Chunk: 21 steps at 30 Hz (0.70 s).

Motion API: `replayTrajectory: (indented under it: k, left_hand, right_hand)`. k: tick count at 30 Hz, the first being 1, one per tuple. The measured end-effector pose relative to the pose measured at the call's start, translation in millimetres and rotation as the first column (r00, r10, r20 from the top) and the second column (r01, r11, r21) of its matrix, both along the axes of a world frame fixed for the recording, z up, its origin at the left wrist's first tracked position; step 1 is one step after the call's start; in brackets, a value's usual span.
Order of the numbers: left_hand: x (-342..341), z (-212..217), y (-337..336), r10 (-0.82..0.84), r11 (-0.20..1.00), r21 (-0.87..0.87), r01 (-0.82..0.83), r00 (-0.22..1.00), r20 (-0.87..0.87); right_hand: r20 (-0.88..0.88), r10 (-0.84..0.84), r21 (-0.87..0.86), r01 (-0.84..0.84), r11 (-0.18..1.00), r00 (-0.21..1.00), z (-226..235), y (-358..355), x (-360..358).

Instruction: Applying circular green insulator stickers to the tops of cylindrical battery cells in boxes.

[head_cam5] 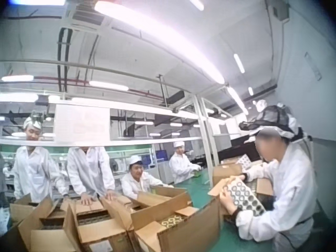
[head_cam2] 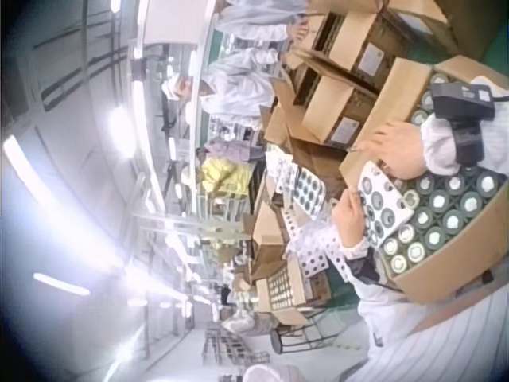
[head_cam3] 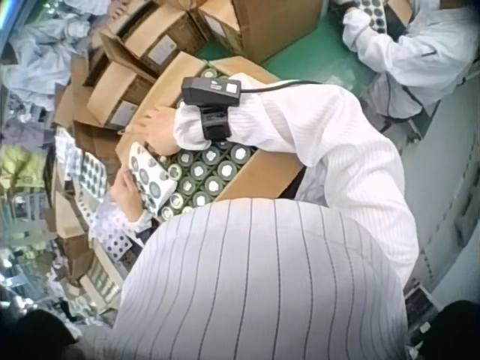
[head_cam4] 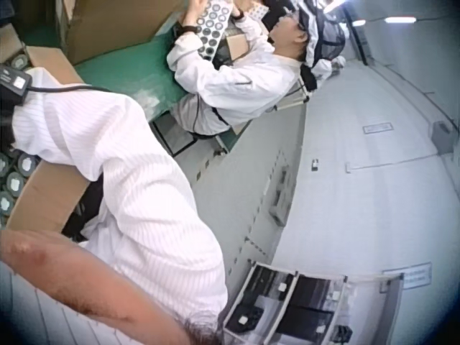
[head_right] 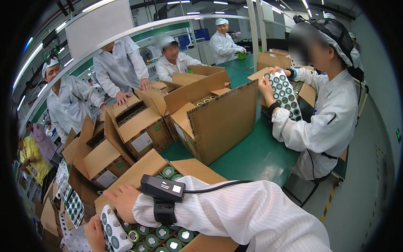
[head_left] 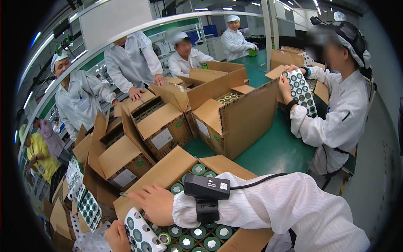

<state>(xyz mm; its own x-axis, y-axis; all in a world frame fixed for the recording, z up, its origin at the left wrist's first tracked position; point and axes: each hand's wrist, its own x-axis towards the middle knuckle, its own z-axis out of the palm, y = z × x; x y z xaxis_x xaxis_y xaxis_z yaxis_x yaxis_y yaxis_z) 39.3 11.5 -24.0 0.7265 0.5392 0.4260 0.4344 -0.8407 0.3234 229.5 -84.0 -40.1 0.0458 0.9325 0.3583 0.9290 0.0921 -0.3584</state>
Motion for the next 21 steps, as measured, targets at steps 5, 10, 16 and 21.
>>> replayTrajectory:
  k: [5, 10, 16, 21]
  left_hand:
    - [1.3, -4.1, 1.6, 0.02, 1.0, -0.021, -0.02, 1.0, -0.022]
    - [1.4, -2.0, -1.7, 0.01, 0.997, -0.077, -0.01, 1.0, 0.004]
    - [3.7, 0.3, -3.0, 0.008, 0.999, -0.034, -0.008, 1.0, -0.009]
    - [3.9, 2.2, -7.5, -0.015, 0.996, -0.084, 0.018, 0.999, 0.038]
  right_hand:
    - [0.004, -0.014, -0.017, 0.014, 1.0, 1.0, -0.8, -0.7, 1.7]
    - [-0.019, -0.007, -0.049, 0.006, 0.999, 1.0, 1.2, -1.2, 1.6]
    - [-0.003, -0.016, -0.016, 0.016, 1.0, 1.0, -2.4, 0.7, 3.0]
    - [-0.019, -0.014, -0.043, 0.013, 0.999, 1.0, 0.8, -0.3, 0.7]
